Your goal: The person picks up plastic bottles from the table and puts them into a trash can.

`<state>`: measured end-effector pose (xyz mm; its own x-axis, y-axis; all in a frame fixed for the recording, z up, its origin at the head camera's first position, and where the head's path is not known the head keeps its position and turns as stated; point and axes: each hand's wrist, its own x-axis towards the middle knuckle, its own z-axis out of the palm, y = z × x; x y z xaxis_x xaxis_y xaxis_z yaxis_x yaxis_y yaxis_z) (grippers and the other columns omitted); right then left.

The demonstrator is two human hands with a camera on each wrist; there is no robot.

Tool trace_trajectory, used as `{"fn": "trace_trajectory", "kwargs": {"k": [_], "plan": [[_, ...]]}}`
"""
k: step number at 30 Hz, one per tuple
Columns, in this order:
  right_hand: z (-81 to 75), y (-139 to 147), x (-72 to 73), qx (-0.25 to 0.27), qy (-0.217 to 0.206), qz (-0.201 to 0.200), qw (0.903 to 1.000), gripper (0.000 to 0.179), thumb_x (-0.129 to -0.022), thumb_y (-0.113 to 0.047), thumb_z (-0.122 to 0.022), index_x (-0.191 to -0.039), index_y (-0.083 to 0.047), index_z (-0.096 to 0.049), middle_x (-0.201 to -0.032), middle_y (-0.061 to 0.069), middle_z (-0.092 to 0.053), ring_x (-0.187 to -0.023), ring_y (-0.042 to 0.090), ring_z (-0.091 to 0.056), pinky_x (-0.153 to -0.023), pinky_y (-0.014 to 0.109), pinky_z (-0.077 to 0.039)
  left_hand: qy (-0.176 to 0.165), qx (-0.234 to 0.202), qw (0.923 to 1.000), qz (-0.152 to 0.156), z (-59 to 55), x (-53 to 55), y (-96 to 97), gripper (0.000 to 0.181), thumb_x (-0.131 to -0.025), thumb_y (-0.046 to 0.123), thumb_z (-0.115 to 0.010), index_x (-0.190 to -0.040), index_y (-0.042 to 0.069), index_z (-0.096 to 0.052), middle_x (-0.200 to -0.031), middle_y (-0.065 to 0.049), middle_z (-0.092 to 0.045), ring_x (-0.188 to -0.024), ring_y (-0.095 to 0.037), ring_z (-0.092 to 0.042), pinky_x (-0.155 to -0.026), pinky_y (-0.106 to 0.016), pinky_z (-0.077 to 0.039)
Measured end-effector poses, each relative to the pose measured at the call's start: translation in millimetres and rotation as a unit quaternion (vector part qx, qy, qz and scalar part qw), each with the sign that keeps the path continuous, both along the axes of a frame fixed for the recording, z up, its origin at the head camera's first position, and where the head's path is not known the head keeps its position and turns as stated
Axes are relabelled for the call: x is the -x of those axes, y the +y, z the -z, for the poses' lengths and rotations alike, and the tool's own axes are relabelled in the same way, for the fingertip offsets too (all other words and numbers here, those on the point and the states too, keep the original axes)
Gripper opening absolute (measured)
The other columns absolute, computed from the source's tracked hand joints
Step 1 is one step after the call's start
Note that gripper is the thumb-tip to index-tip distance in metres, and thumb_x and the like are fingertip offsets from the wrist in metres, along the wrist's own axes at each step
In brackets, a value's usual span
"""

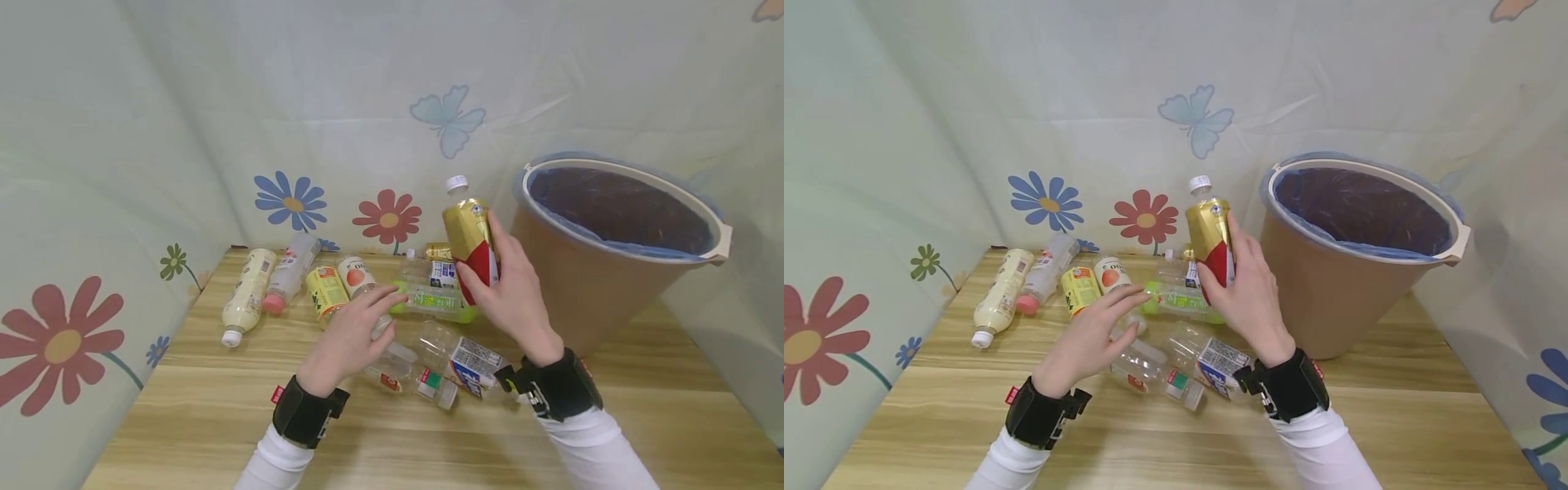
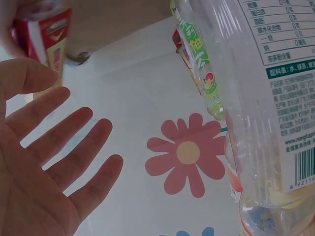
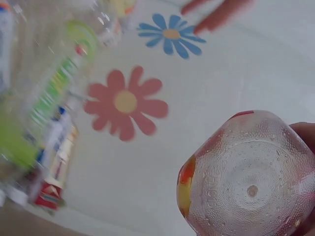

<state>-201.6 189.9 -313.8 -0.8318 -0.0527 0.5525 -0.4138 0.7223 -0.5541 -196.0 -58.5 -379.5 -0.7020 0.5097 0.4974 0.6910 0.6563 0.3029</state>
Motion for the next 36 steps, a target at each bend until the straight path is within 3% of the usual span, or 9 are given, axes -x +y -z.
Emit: {"fn": "trace_trajectory", "kwargs": {"k": [8, 14, 17, 20, 23, 26, 29, 32, 36], "plan": [[-69.9, 26, 14.3, 0.008, 0.042, 0.073, 0.9964, 0.079, -0.087, -0.036, -0.062, -0.152, -0.024, -0.02, -0.128, 0.02, -0.047, -0.108, 0.033, -0.05, -0.081, 0.056, -0.049, -0.001, -0.001, 1.0, 0.003, 0.2, -0.4, 1.1, 0.042, -0.088, 0.018, -0.057, -0.13, 0.017, -0.057, -0.137, -0.005, -0.052, -0.121, -0.02, -0.051, -0.096, -0.038, -0.047], [-95.8, 52, 23.3, 0.023, 0.049, 0.139, 0.9888, 0.078, -0.086, -0.042, -0.058, -0.151, -0.023, -0.02, -0.135, 0.015, -0.044, -0.121, 0.029, -0.044, -0.093, 0.056, -0.044, 0.001, -0.003, 1.0, 0.001, -0.3, -0.6, 1.0, 0.042, -0.087, 0.016, -0.058, -0.129, 0.015, -0.058, -0.136, -0.006, -0.052, -0.121, -0.02, -0.05, -0.097, -0.038, -0.046], [-100.3, 64, 28.9, 0.017, 0.031, 0.173, 0.9843, 0.079, -0.086, -0.041, -0.056, -0.152, -0.022, -0.017, -0.138, 0.016, -0.041, -0.124, 0.032, -0.041, -0.094, 0.06, -0.04, 0.002, -0.004, 1.0, 0.0, 0.1, -0.3, 0.7, 0.042, -0.087, 0.015, -0.059, -0.129, 0.015, -0.058, -0.136, -0.006, -0.052, -0.122, -0.021, -0.049, -0.097, -0.039, -0.046], [-100.9, 73, 34.1, -0.006, -0.02, 0.197, 0.9803, 0.079, -0.086, -0.038, -0.052, -0.153, -0.019, -0.015, -0.138, 0.023, -0.037, -0.119, 0.042, -0.042, -0.09, 0.067, -0.039, 0.003, 0.001, 1.0, -0.003, -0.1, -0.2, 0.4, 0.041, -0.087, 0.016, -0.059, -0.129, 0.015, -0.058, -0.136, -0.006, -0.052, -0.122, -0.021, -0.049, -0.098, -0.039, -0.045], [-95.7, 80, 37.6, -0.044, -0.074, 0.203, 0.9755, 0.077, -0.087, -0.035, -0.049, -0.152, -0.014, -0.015, -0.135, 0.03, -0.035, -0.111, 0.052, -0.041, -0.084, 0.07, -0.037, 0.003, 0.006, 1.0, -0.006, -0.2, -0.5, 0.1, 0.042, -0.087, 0.016, -0.059, -0.129, 0.016, -0.058, -0.137, -0.007, -0.051, -0.122, -0.022, -0.049, -0.098, -0.039, -0.045], [-86.3, 83, 39.0, -0.082, -0.103, 0.195, 0.972, 0.07, -0.088, -0.036, -0.047, -0.148, -0.005, -0.025, -0.132, 0.035, -0.035, -0.108, 0.056, -0.04, -0.079, 0.069, -0.036, 0.0, 0.005, 1.0, -0.005, -0.4, -0.8, -0.6, 0.043, -0.087, 0.016, -0.058, -0.13, 0.016, -0.058, -0.137, -0.007, -0.051, -0.122, -0.022, -0.049, -0.098, -0.039, -0.045], [-80.0, 81, 38.2, -0.115, -0.117, 0.18, 0.9699, 0.062, -0.091, -0.044, -0.044, -0.133, 0.001, -0.048, -0.126, 0.032, -0.046, -0.103, 0.052, -0.045, -0.073, 0.065, -0.038, -0.005, 0.003, 1.0, -0.002, -0.2, -0.2, -1.2, 0.043, -0.087, 0.016, -0.058, -0.13, 0.015, -0.058, -0.138, -0.007, -0.05, -0.123, -0.022, -0.048, -0.099, -0.04, -0.045], [-77.6, 77, 36.9, -0.144, -0.129, 0.159, 0.9682, 0.057, -0.09, -0.052, -0.045, -0.108, -0.001, -0.065, -0.103, 0.024, -0.06, -0.087, 0.044, -0.054, -0.061, 0.057, -0.043, -0.006, -0.001, 1.0, -0.001, -0.9, 0.2, -1.7, 0.043, -0.086, 0.015, -0.058, -0.129, 0.014, -0.058, -0.137, -0.008, -0.051, -0.123, -0.022, -0.048, -0.098, -0.04, -0.045], [-73.7, 70, 37.4, -0.172, -0.106, 0.128, 0.971, 0.036, -0.089, -0.036, -0.053, -0.072, -0.006, -0.062, -0.061, 0.01, -0.052, -0.057, 0.031, -0.049, -0.041, 0.04, -0.035, -0.008, -0.003, 0.9999, -0.005, -2.1, 0.1, -2.7, 0.042, -0.086, 0.015, -0.058, -0.128, 0.014, -0.059, -0.137, -0.007, -0.051, -0.122, -0.021, -0.049, -0.099, -0.038, -0.045]]}}
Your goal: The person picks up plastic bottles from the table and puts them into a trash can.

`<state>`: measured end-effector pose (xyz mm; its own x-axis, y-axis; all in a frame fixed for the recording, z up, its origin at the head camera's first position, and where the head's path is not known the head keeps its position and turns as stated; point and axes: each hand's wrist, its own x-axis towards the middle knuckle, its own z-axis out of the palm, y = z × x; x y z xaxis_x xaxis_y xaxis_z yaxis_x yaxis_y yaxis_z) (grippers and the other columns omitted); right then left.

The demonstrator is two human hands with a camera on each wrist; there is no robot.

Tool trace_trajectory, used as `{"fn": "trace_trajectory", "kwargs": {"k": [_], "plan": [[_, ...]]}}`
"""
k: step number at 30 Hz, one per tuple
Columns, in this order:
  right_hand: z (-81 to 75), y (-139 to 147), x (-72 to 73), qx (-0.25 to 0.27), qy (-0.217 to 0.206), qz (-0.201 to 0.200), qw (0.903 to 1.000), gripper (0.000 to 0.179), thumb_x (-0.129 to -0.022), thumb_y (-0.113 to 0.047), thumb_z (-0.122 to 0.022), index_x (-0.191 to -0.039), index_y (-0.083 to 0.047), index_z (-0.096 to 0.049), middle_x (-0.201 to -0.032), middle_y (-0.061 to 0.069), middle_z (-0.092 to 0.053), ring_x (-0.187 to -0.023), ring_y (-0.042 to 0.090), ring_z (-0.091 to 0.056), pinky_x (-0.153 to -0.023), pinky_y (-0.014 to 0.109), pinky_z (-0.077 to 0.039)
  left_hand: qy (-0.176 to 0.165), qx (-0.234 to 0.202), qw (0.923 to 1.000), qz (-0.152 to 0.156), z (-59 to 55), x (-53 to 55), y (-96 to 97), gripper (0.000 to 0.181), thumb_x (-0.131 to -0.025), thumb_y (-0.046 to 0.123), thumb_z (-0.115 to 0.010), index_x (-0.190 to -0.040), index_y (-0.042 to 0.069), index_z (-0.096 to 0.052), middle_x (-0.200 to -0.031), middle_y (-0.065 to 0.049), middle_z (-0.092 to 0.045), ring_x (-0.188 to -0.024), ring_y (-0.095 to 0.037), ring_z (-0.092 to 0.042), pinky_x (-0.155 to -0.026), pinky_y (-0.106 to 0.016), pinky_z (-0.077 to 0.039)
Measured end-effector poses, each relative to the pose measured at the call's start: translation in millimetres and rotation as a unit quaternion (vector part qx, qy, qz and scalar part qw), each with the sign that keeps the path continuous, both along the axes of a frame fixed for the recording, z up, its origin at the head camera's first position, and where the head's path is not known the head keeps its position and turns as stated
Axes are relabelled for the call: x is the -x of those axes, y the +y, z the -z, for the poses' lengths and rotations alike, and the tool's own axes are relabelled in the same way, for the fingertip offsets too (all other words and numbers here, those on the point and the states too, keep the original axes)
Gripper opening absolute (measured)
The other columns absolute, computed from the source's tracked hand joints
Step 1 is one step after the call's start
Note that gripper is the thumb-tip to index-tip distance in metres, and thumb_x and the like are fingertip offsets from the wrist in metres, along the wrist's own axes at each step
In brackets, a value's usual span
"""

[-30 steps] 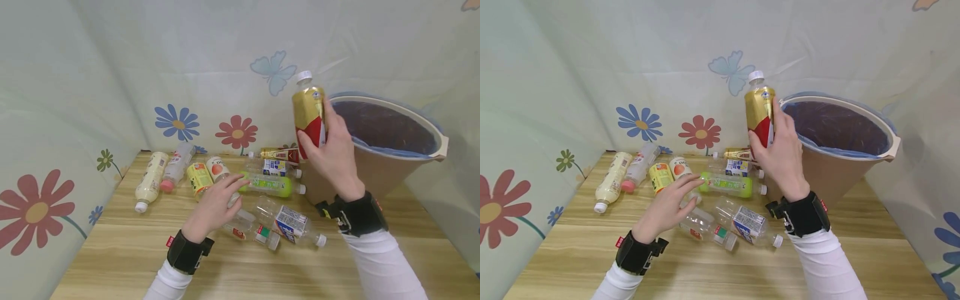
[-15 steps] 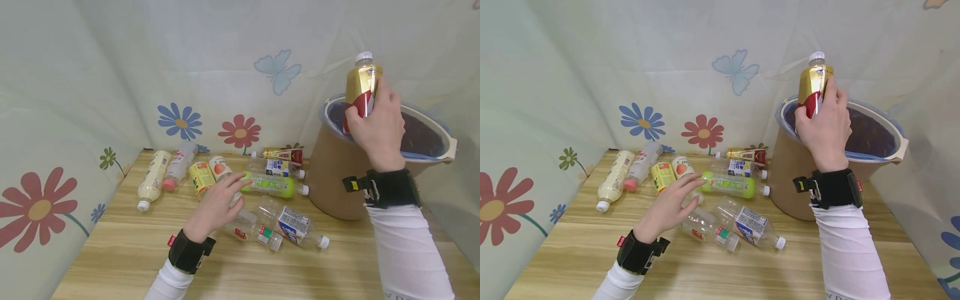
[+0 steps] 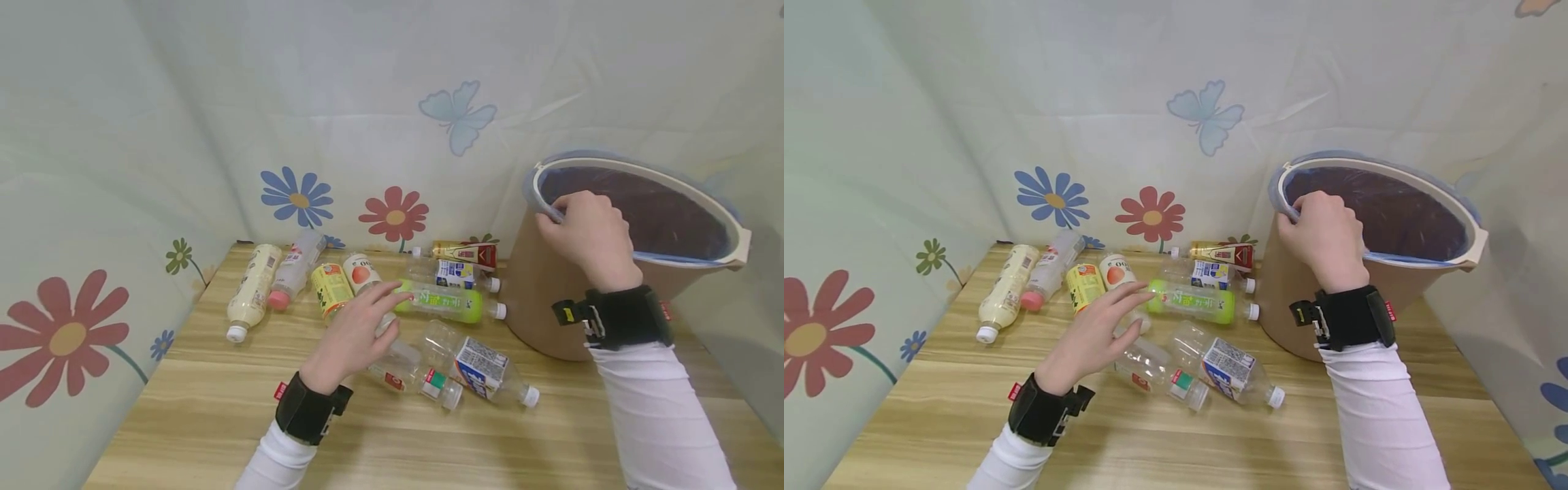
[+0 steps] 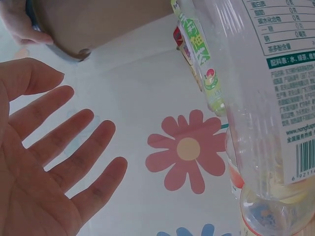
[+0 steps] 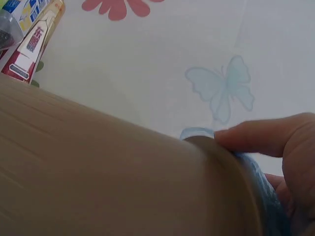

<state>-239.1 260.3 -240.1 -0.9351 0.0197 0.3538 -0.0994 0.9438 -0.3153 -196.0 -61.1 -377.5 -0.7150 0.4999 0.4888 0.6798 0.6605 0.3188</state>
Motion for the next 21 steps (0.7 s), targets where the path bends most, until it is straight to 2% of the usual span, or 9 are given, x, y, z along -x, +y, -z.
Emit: {"fn": "trace_trajectory", "kwargs": {"k": [3, 6, 15, 21], "plan": [[3.0, -6, 1.8, -0.007, 0.024, -0.017, 0.9995, 0.035, -0.089, -0.024, -0.053, -0.059, -0.007, -0.05, -0.051, 0.004, -0.038, -0.048, 0.025, -0.041, -0.037, 0.035, -0.03, -0.002, 0.0, 1.0, 0.0, -0.6, 0.3, 0.1, 0.041, -0.087, 0.015, -0.059, -0.128, 0.014, -0.059, -0.137, -0.007, -0.051, -0.123, -0.021, -0.048, -0.099, -0.038, -0.045], [4.4, -13, 3.4, -0.002, 0.038, -0.03, 0.9988, 0.038, -0.089, -0.022, -0.054, -0.055, -0.008, -0.045, -0.049, 0.002, -0.034, -0.046, 0.023, -0.039, -0.036, 0.033, -0.028, -0.002, 0.002, 1.0, -0.002, -0.7, 1.3, 0.0, 0.041, -0.088, 0.016, -0.06, -0.128, 0.014, -0.059, -0.137, -0.007, -0.051, -0.123, -0.021, -0.048, -0.099, -0.038, -0.044], [2.9, -42, 4.8, 0.007, 0.04, -0.091, 0.995, 0.028, -0.088, -0.02, -0.057, -0.061, -0.01, -0.057, -0.053, 0.003, -0.038, -0.049, 0.023, -0.042, -0.039, 0.032, -0.029, 0.003, 0.003, 0.9999, -0.01, -1.5, 4.4, -3.2, 0.043, -0.088, 0.018, -0.06, -0.131, 0.015, -0.056, -0.138, -0.006, -0.05, -0.12, -0.022, -0.051, -0.095, -0.04, -0.047], [3.2, -61, 6.8, 0.004, 0.05, -0.118, 0.9918, 0.029, -0.087, -0.022, -0.059, -0.061, -0.011, -0.056, -0.056, 0.003, -0.04, -0.051, 0.022, -0.043, -0.041, 0.033, -0.031, 0.001, 0.01, 0.9999, -0.013, -1.4, 4.8, -5.6, 0.043, -0.088, 0.02, -0.061, -0.131, 0.016, -0.056, -0.137, -0.007, -0.052, -0.118, -0.024, -0.053, -0.094, -0.041, -0.048]]}}
